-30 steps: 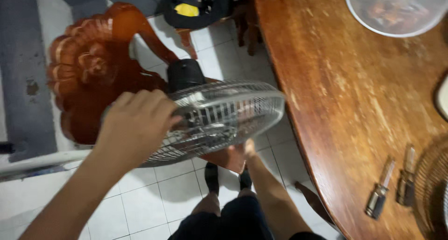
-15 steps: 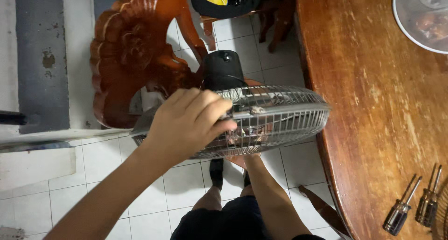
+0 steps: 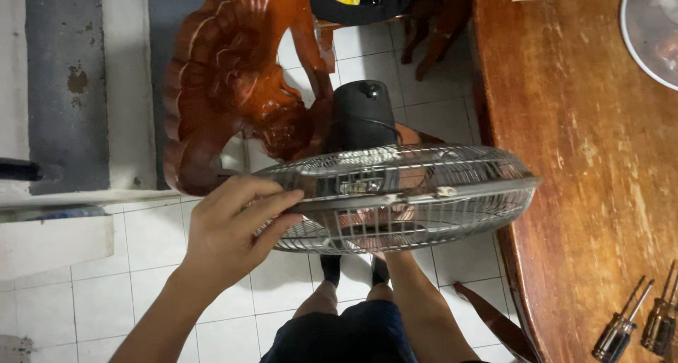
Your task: The person uses a screwdriver to tighten screws on the front grille of a standing fan. They rotate the fan head to access different screws and continue tightening them throughout the clip.
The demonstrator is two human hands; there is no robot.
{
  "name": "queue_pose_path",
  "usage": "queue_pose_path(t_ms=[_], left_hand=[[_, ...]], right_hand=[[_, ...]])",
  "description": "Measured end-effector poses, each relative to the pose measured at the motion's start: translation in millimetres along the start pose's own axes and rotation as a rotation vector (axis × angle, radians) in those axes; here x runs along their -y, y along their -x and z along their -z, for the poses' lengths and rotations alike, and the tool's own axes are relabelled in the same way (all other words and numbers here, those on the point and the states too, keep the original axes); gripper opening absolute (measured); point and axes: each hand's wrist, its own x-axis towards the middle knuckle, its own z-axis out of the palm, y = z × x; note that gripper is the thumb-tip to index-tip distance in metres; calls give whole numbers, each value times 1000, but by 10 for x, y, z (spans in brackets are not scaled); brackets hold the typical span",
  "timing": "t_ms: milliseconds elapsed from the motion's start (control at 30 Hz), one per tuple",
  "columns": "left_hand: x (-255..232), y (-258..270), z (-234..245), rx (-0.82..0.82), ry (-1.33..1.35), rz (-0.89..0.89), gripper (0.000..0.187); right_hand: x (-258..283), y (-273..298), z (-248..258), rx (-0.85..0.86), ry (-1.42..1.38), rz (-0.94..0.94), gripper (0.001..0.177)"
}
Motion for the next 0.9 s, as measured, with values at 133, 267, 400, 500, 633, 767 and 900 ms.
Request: queue_pose_path(t_ms=[133, 267, 400, 500, 633, 767, 900], left_hand=[[415, 446, -106, -76, 76, 0, 41], [1062, 1356, -581, -606, 197, 348, 23], [1675, 2212, -1742, -686, 523, 821, 23], [1981, 2573, -2523, -420, 850, 1054, 25], [2188, 2643, -3029, -298, 1002, 1124, 27], [2178, 2678, -3289, -258, 1072, 1160, 30], [2360, 2594, -3345, -231, 1093, 1145, 33]], right_hand=[[-66, 40, 42, 7, 20, -43, 48], [-75, 112, 97, 7, 31, -80, 47], [6, 153, 114, -10, 37, -97, 46], [63, 221, 73, -49, 34, -97, 45], [181, 258, 1, -82, 35, -86, 44], [225, 309, 18, -97, 61, -83, 43], [295, 298, -85, -103, 48, -71, 42]])
